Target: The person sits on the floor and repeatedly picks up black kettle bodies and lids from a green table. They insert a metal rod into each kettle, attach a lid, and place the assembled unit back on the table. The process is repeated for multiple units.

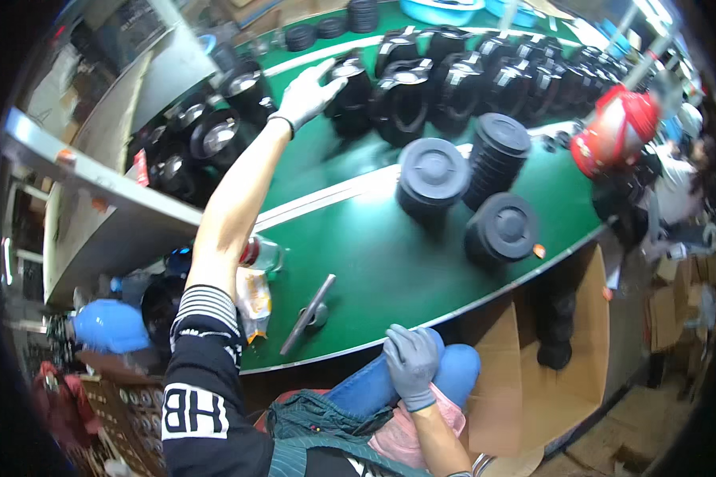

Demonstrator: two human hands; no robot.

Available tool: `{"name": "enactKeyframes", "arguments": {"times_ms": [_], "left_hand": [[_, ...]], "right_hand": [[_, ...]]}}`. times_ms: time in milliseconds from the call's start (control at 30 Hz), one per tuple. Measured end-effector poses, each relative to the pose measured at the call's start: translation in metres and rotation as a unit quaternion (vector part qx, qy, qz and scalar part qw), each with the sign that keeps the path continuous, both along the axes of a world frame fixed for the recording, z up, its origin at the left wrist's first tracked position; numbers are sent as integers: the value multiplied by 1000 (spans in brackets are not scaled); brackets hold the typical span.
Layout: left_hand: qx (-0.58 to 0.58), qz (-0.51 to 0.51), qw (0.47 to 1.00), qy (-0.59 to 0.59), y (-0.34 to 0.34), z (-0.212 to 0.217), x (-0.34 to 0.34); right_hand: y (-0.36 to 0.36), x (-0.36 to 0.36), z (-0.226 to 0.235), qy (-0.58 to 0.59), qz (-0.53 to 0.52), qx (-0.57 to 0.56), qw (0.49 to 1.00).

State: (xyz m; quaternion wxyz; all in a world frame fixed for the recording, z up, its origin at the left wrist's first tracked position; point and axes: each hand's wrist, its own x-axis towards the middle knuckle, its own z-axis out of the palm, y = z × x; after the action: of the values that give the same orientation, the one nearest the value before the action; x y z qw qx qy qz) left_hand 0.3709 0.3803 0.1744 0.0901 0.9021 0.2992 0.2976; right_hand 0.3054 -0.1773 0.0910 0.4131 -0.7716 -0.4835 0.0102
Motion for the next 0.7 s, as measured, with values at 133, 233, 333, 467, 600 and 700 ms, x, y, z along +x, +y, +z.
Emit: {"name": "enactKeyframes", "arguments": {"times_ms": [133, 233, 333, 467, 600, 700], "left_hand": [[191, 246, 930, 195, -8, 35, -22], [211, 328, 881, 270, 47, 14, -78], [207, 316, 889, 258, 72, 0, -79], [215, 232, 922, 223, 68, 4, -80], [183, 181, 947, 191, 38, 18, -102], [146, 82, 975, 149, -23, 49, -104]], "right_hand": [[-2, -1, -5, 16, 9, -2, 1000], [-11, 0, -9, -7, 77, 8, 997], [-5, 2, -7, -5, 64, 6, 998], [0, -4, -7, 8, 2, -6, 1000], [0, -7, -5, -3, 11, 2, 1000], [-2, -7, -9, 2, -8, 8, 1000]]}}
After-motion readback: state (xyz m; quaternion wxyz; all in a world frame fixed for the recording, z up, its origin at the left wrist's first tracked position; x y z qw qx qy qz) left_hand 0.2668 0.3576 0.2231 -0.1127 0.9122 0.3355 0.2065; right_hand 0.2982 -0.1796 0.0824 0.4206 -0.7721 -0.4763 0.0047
